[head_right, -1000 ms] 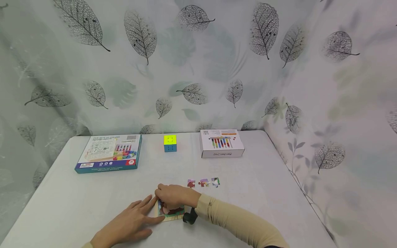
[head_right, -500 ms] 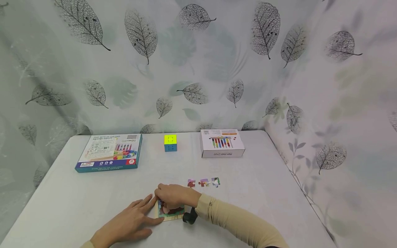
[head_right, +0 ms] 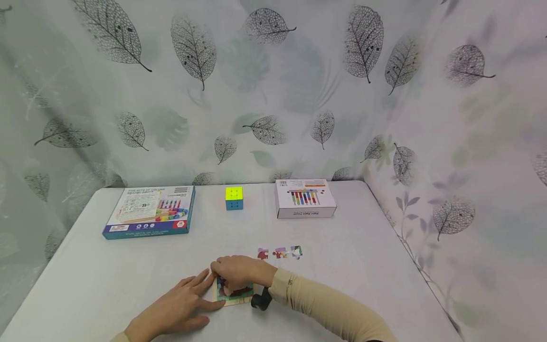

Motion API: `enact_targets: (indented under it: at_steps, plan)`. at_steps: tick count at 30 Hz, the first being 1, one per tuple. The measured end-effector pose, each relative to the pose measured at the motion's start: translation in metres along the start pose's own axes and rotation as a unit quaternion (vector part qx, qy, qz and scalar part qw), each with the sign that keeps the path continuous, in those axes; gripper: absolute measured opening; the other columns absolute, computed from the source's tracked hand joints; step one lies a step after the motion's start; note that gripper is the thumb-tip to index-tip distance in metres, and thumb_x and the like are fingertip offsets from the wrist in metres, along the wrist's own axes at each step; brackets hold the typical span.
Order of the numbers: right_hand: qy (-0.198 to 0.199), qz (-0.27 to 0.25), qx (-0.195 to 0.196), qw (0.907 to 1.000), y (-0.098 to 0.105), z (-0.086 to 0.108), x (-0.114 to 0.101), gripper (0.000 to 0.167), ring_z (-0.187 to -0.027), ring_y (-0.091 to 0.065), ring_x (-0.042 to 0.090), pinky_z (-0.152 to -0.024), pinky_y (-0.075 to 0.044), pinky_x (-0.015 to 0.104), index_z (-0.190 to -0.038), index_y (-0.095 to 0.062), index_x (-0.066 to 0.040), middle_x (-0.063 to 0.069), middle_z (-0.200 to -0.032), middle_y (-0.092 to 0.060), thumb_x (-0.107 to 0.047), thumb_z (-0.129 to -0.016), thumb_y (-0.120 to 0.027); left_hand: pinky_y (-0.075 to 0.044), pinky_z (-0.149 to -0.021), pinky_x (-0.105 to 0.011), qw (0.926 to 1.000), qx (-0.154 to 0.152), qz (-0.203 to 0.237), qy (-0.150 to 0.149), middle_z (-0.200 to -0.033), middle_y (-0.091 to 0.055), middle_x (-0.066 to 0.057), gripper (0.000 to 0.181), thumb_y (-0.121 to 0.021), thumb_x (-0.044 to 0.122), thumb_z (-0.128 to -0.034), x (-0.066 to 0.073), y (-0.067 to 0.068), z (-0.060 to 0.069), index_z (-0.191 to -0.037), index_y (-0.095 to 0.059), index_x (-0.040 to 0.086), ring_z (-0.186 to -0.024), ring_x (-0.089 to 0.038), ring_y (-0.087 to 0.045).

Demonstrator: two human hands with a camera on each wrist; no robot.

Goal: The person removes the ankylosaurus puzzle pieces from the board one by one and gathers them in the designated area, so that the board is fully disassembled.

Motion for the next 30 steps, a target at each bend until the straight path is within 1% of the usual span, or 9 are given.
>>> enact_targets:
  at_steps: [4,10,13,17,21,26,30]
  plan:
    - [0.004,-0.001,0.004,1.0000,0.0000,0.0001,0.0002,0.039,-0.086,-0.051,0.001,-0.086,-0.051,0.018,-0.122,-0.057,-0.019,-0.009,-0.104,-0.060,-0.017,-0.088,-0.075,-0.042,-0.108,-0.066,1.0000,0.003,0.000,0.000,-0.160,-0.040,-0.017,0.042,-0.073,0.038,-0.0874,0.0000,0.0000,-0.0001,-0.128,-0.065,0.047,-0.147,-0.047,-0.037]
    - [0.008,-0.029,0.009,0.9995,0.0019,0.0017,-0.0004,0.021,-0.085,-0.051,0.000,-0.087,-0.051,0.017,-0.118,-0.060,-0.018,-0.009,-0.103,-0.063,-0.014,-0.098,-0.062,-0.043,-0.107,-0.066,0.9999,0.009,-0.005,-0.005,-0.159,-0.041,-0.018,0.042,-0.073,0.039,-0.0873,-0.0006,-0.0011,-0.0004,-0.128,-0.065,0.048,-0.147,-0.047,-0.038]
    - [0.009,-0.045,0.009,0.9989,0.0023,0.0016,-0.0002,0.017,-0.086,-0.051,0.000,-0.087,-0.051,0.017,-0.117,-0.060,-0.018,-0.009,-0.102,-0.063,-0.015,-0.100,-0.059,-0.043,-0.107,-0.066,0.9999,0.010,-0.006,-0.006,-0.159,-0.041,-0.018,0.042,-0.073,0.039,-0.0873,-0.0008,-0.0011,-0.0005,-0.128,-0.065,0.048,-0.146,-0.047,-0.039]
    - [0.016,-0.045,0.010,0.9988,0.0014,0.0013,0.0004,0.017,-0.085,-0.051,0.001,-0.086,-0.050,0.016,-0.117,-0.060,-0.018,-0.010,-0.100,-0.062,-0.015,-0.100,-0.058,-0.044,-0.106,-0.066,0.9999,0.008,-0.006,-0.004,-0.158,-0.042,-0.018,0.042,-0.073,0.039,-0.0872,-0.0007,-0.0006,-0.0008,-0.128,-0.065,0.047,-0.145,-0.048,-0.040]
    - [0.022,-0.039,0.011,0.9989,0.0007,0.0019,0.0002,0.017,-0.085,-0.051,0.001,-0.084,-0.049,0.015,-0.115,-0.059,-0.018,-0.010,-0.098,-0.061,-0.014,-0.099,-0.060,-0.044,-0.106,-0.066,1.0000,0.006,-0.005,-0.004,-0.158,-0.042,-0.018,0.042,-0.073,0.039,-0.0874,-0.0007,-0.0006,-0.0010,-0.128,-0.065,0.047,-0.145,-0.047,-0.040]
    - [0.014,-0.060,0.001,0.9981,0.0013,0.0023,-0.0002,0.018,-0.080,-0.050,0.002,-0.074,-0.045,0.016,-0.113,-0.057,-0.016,-0.010,-0.089,-0.058,-0.012,-0.096,-0.063,-0.044,-0.106,-0.065,0.9999,0.007,-0.004,-0.006,-0.158,-0.042,-0.019,0.042,-0.072,0.039,-0.0875,-0.0002,0.0005,-0.0009,-0.128,-0.065,0.047,-0.145,-0.047,-0.040]
    - [0.005,-0.080,-0.003,0.9968,0.0013,0.0031,0.0002,0.018,-0.079,-0.051,0.002,-0.074,-0.045,0.016,-0.114,-0.057,-0.016,-0.010,-0.089,-0.058,-0.012,-0.097,-0.062,-0.044,-0.106,-0.065,0.9999,0.007,-0.004,-0.007,-0.158,-0.042,-0.019,0.041,-0.072,0.039,-0.0876,0.0005,0.0012,-0.0007,-0.128,-0.066,0.047,-0.145,-0.047,-0.040]
Point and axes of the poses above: each hand's wrist, its own z-axis away from the middle knuckle, its own y-axis out of the back of the hand, x = y × z, the point moved 4 cm from there along -z, towards the middle knuckle
